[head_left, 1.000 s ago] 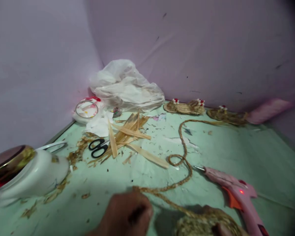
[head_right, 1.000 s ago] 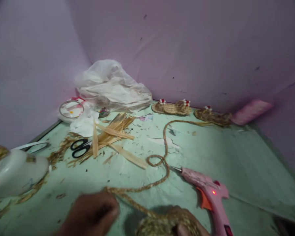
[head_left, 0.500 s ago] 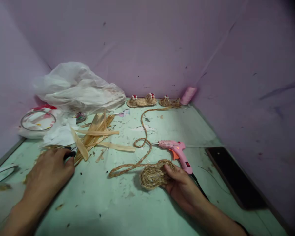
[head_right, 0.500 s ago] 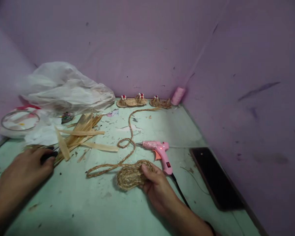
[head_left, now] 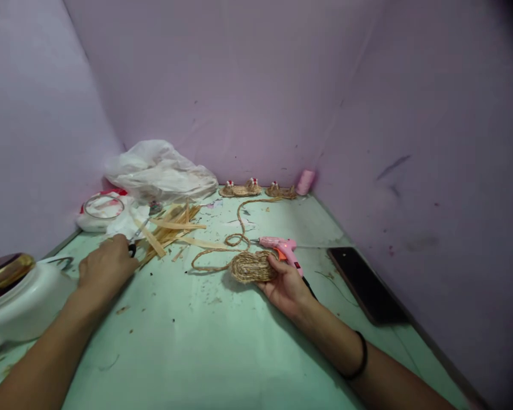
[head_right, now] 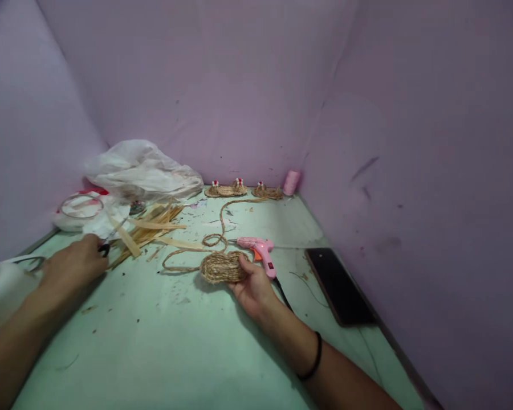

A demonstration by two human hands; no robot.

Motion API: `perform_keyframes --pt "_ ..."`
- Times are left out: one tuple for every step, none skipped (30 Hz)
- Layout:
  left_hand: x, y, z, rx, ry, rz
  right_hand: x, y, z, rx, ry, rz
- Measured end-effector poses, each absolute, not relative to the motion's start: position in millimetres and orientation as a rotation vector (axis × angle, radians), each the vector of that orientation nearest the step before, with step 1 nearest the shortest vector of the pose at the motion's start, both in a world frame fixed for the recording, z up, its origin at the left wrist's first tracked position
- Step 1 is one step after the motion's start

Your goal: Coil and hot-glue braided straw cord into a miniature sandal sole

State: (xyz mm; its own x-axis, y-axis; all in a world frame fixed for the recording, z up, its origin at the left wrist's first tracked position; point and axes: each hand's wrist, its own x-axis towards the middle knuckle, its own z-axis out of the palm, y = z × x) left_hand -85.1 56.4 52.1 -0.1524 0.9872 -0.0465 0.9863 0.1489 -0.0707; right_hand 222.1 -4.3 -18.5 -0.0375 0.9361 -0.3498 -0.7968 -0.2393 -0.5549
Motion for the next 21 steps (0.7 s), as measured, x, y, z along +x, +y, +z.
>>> perform_keyframes --pt "-86 54 56 -2.019 -2.365 0.120 222 -3 -19 -0.762 -0.256 1.637" --pt "-87 51 59 -1.998 -2.369 0.104 223 -3 -19 -0.752 -0.271 1.627" --pt "-88 50 62 -1.982 -2.380 0.076 223 -2 -19 -0.742 -0.287 1.618" --pt "-90 49 65 -1.967 -2.399 0.030 223 -1 -20 -0.733 -0.304 1.609" --pt "-92 48 66 -1.949 -2.426 -0.035 222 -1 -20 -0.725 -0.321 1.602" --pt "-93 47 67 -1.924 -2.453 -0.127 222 -1 -20 -0.717 -0.340 1.599" --pt "-94 47 68 -1.892 -2.478 -0.260 221 -2 -19 -0.709 -0.361 1.599" --pt "-95 46 67 -1.851 -2.500 -0.463 220 -2 -19 -0.700 -0.384 1.601" --pt "-95 45 67 -1.795 -2.513 -0.743 219 -4 -17 -0.691 -0.409 1.605" --pt "-94 45 66 -1.730 -2.506 -1.087 218 -5 -16 -0.682 -0.436 1.609" --pt "-92 44 65 -1.668 -2.469 -1.463 217 -6 -15 -0.673 -0.462 1.613" --pt "-90 44 64 -1.610 -2.404 -1.828 217 -7 -14 -0.665 -0.485 1.616" --pt "-89 44 63 -1.557 -2.329 -2.144 216 -8 -13 -0.660 -0.505 1.616" --pt "-88 46 62 -1.522 -2.288 -2.373 216 -8 -12 -0.658 -0.520 1.616" --pt "-89 48 61 -1.519 -2.300 -2.506 216 -8 -12 -0.658 -0.531 1.613" --pt "-90 50 60 -1.518 -2.352 -2.562 217 -8 -12 -0.661 -0.538 1.609" --pt "-92 53 59 -1.515 -2.448 -2.563 217 -7 -13 -0.664 -0.542 1.603" --pt "-95 56 59 -1.519 -2.583 -2.540 218 -6 -14 -0.668 -0.542 1.597" --pt "-98 58 59 -1.539 -2.764 -2.513 219 -5 -15 -0.671 -0.541 1.592" --pt "-100 59 60 -1.571 -2.967 -2.501 219 -5 -16 -0.673 -0.540 1.588" --pt "-102 59 61 -1.610 -3.170 -2.514 219 -5 -16 -0.675 -0.539 1.587"
